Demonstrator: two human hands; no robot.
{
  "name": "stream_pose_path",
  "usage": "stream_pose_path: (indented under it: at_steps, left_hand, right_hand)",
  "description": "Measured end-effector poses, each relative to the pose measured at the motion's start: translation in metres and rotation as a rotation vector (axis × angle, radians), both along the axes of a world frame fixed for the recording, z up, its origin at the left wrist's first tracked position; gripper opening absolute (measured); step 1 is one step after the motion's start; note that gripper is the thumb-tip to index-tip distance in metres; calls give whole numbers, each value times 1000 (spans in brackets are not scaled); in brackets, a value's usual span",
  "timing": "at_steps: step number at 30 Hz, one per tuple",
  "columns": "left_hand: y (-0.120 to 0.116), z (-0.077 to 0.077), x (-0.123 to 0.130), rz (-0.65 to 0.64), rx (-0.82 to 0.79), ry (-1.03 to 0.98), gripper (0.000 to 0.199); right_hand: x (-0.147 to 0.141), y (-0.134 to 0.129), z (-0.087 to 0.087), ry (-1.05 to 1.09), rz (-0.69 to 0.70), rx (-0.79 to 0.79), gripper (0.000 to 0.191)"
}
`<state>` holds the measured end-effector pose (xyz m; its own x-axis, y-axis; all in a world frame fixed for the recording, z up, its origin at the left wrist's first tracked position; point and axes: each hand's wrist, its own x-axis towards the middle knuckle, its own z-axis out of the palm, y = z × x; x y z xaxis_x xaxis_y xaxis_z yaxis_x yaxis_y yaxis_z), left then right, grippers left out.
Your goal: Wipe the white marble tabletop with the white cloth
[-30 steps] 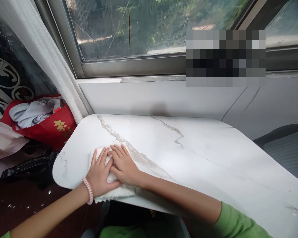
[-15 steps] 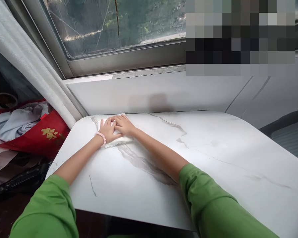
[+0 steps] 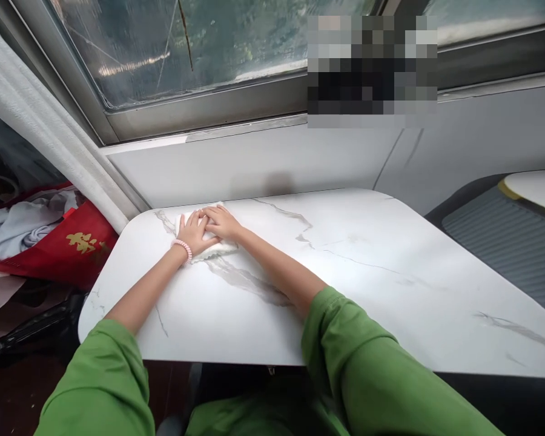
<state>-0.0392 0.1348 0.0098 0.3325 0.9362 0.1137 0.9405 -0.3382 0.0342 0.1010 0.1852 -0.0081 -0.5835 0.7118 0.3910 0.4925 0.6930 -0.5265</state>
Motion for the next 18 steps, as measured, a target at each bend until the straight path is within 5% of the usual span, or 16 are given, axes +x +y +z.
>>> stream_pose_path:
  at_steps: [11, 14, 18]
  left_hand:
    - [-161, -6, 89, -49, 2, -6, 83]
    - [-185, -4, 105, -141, -31, -34, 85]
    - [-186, 0, 115, -271, -73, -53, 85]
  right_hand:
    - [98, -160, 5, -6, 76, -71, 37]
    - [119, -196, 9, -20, 21, -102, 37]
    - [133, -214, 8, -24, -58, -101, 40]
